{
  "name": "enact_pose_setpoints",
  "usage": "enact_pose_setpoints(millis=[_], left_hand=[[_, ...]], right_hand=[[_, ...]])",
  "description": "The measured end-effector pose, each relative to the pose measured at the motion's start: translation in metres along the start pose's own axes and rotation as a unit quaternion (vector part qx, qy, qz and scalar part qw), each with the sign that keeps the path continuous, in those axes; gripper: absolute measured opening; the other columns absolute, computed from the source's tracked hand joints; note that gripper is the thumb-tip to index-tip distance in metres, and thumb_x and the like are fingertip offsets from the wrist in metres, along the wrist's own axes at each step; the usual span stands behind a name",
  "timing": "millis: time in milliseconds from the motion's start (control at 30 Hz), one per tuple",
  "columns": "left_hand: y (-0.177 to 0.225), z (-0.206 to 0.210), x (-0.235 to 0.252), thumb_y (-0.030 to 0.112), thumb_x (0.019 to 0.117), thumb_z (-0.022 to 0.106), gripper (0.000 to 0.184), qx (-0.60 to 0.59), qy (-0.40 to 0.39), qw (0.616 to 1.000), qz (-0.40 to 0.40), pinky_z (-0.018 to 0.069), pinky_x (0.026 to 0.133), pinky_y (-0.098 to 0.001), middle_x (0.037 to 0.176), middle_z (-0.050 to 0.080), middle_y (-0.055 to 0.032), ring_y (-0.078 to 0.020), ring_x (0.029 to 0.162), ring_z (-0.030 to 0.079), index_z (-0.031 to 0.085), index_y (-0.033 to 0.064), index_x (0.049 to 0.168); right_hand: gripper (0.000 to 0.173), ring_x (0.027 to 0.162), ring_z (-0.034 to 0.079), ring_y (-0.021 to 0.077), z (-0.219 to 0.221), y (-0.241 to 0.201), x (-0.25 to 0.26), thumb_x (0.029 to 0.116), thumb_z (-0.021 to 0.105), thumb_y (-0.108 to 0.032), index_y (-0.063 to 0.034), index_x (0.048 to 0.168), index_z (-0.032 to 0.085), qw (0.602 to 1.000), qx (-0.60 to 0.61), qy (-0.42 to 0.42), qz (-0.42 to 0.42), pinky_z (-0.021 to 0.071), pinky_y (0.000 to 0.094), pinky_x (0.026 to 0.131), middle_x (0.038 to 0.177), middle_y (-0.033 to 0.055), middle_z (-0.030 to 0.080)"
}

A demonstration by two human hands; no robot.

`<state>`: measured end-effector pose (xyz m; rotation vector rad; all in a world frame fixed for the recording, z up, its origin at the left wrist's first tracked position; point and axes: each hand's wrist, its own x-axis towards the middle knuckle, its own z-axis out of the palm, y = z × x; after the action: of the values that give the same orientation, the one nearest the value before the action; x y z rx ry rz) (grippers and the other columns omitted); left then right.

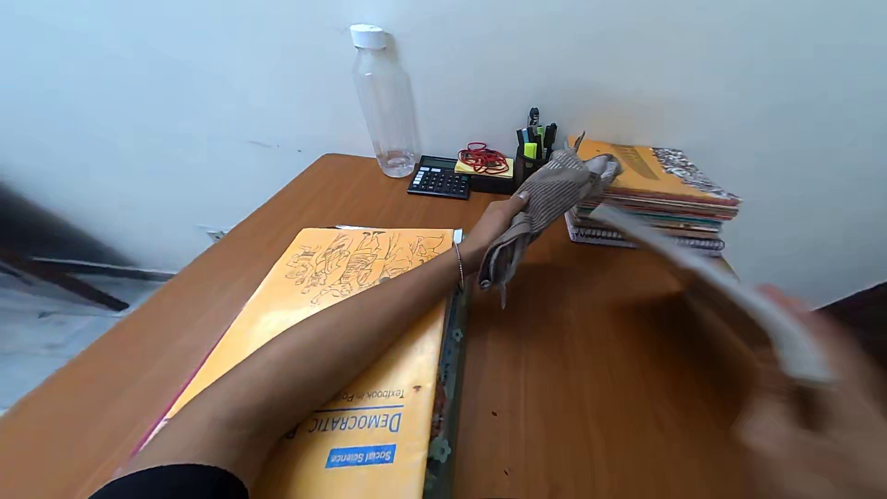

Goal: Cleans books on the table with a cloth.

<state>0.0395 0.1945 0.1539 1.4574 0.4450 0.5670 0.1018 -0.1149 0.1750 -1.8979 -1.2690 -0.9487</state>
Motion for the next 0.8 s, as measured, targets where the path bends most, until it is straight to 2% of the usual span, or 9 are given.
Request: enact_pose_setpoints(millis=[67, 167, 233, 300, 433, 567, 633, 733, 800], left_hand=[[0.0, 0.001, -0.001, 0.028, 0.1137, 0.03, 0.04, 0.023, -0.001, 1.0, 0.006, 0.0536, 0.072, -0.0186, 0.084, 0.064, 0.0033, 0.0018, 0.076, 0.062, 0.063, 0.0052, 0.108], [-0.002, -0.001, 0.002, 0.027, 0.1134, 0.031, 0.042, 0.081, -0.005, 0.997, 0.02, 0.0531, 0.072, -0.0199, 0.083, 0.063, 0.0024, 0.0006, 0.075, 0.061, 0.064, 0.0037, 0.106], [-0.004, -0.004, 0.002, 0.029, 0.1135, 0.031, 0.045, 0.156, -0.014, 0.987, 0.03, 0.0524, 0.073, -0.0245, 0.082, 0.063, -0.0008, -0.0029, 0.075, 0.061, 0.065, 0.0011, 0.104], [-0.003, -0.005, 0.0, 0.029, 0.1134, 0.033, 0.048, 0.241, -0.022, 0.969, 0.048, 0.0503, 0.074, -0.0353, 0.08, 0.061, -0.0072, -0.0121, 0.075, 0.059, 0.065, -0.0026, 0.098], [-0.002, 0.001, -0.01, 0.026, 0.1106, 0.04, 0.043, 0.403, -0.082, 0.899, 0.154, 0.0498, 0.072, -0.0465, 0.076, 0.062, -0.0107, -0.022, 0.074, 0.062, 0.067, -0.0017, 0.093], [-0.008, 0.015, -0.01, 0.029, 0.111, 0.039, 0.045, 0.507, -0.18, 0.832, 0.137, 0.0495, 0.085, -0.0597, 0.099, 0.07, -0.0196, -0.0356, 0.096, 0.067, 0.069, -0.0037, 0.103], [-0.015, 0.024, -0.003, 0.032, 0.1119, 0.037, 0.048, 0.54, -0.212, 0.809, 0.093, 0.048, 0.093, -0.0608, 0.112, 0.07, -0.0208, -0.0376, 0.109, 0.066, 0.07, -0.0028, 0.111], [-0.021, 0.043, 0.005, 0.035, 0.1134, 0.033, 0.051, 0.566, -0.25, 0.785, 0.032, 0.0402, 0.108, -0.0605, 0.139, 0.062, -0.0191, -0.0391, 0.132, 0.056, 0.067, -0.0007, 0.128], [-0.025, 0.059, 0.006, 0.034, 0.1131, 0.033, 0.051, 0.574, -0.257, 0.776, 0.05, 0.0383, 0.11, -0.0593, 0.143, 0.061, -0.0173, -0.0396, 0.134, 0.053, 0.068, -0.0008, 0.128]], right_hand=[[0.031, 0.108, 0.073, 0.0306, 0.049, -0.004, -0.034, 0.0951, 0.046, 0.003, 0.0091, 0.113, 0.07, 0.998, 0.023, -0.042, -0.039, 0.0569, 0.0364, 0.094, 0.112, 0.0236, 0.074], [0.036, 0.113, 0.071, 0.0358, 0.084, -0.031, -0.063, 0.0874, 0.055, 0.003, 0.0001, 0.118, 0.074, 0.983, 0.076, -0.164, -0.025, 0.0582, 0.0467, 0.094, 0.118, 0.0172, 0.074], [0.036, 0.119, 0.068, 0.0363, 0.089, -0.041, -0.068, 0.095, 0.061, -0.014, -0.0018, 0.128, 0.07, 0.961, 0.124, -0.245, 0.015, 0.0563, 0.0484, 0.098, 0.128, 0.0162, 0.071], [0.051, 0.126, 0.064, 0.0367, 0.079, -0.037, -0.064, 0.0981, 0.062, -0.033, -0.0001, 0.137, 0.063, 0.935, 0.172, -0.305, 0.059, 0.0511, 0.0527, 0.105, 0.136, 0.0163, 0.066], [0.054, 0.13, 0.059, 0.0433, 0.042, 0.012, -0.078, 0.1008, 0.055, -0.039, 0.0024, 0.134, 0.065, 0.951, 0.078, -0.267, 0.137, 0.0415, 0.0658, 0.108, 0.137, 0.0184, 0.065], [0.049, 0.132, 0.05, 0.0575, 0.001, 0.075, -0.127, 0.1019, 0.056, -0.029, 0.0065, 0.135, 0.062, 0.938, -0.035, -0.238, 0.248, 0.0323, 0.0737, 0.11, 0.142, 0.0297, 0.057], [0.042, 0.131, 0.051, 0.0571, -0.011, 0.084, -0.146, 0.1025, 0.056, -0.023, 0.0066, 0.13, 0.066, 0.937, -0.035, -0.203, 0.281, 0.0356, 0.0684, 0.111, 0.141, 0.0315, 0.057], [0.031, 0.119, 0.062, 0.054, -0.008, 0.078, -0.156, 0.0997, 0.054, -0.013, 0.0067, 0.113, 0.075, 0.95, -0.046, -0.111, 0.287, 0.0464, 0.0613, 0.104, 0.125, 0.0289, 0.068], [0.03, 0.117, 0.063, 0.0529, -0.005, 0.077, -0.153, 0.0982, 0.055, -0.011, 0.0057, 0.11, 0.076, 0.951, -0.048, -0.099, 0.289, 0.0477, 0.0603, 0.102, 0.123, 0.0278, 0.069]])
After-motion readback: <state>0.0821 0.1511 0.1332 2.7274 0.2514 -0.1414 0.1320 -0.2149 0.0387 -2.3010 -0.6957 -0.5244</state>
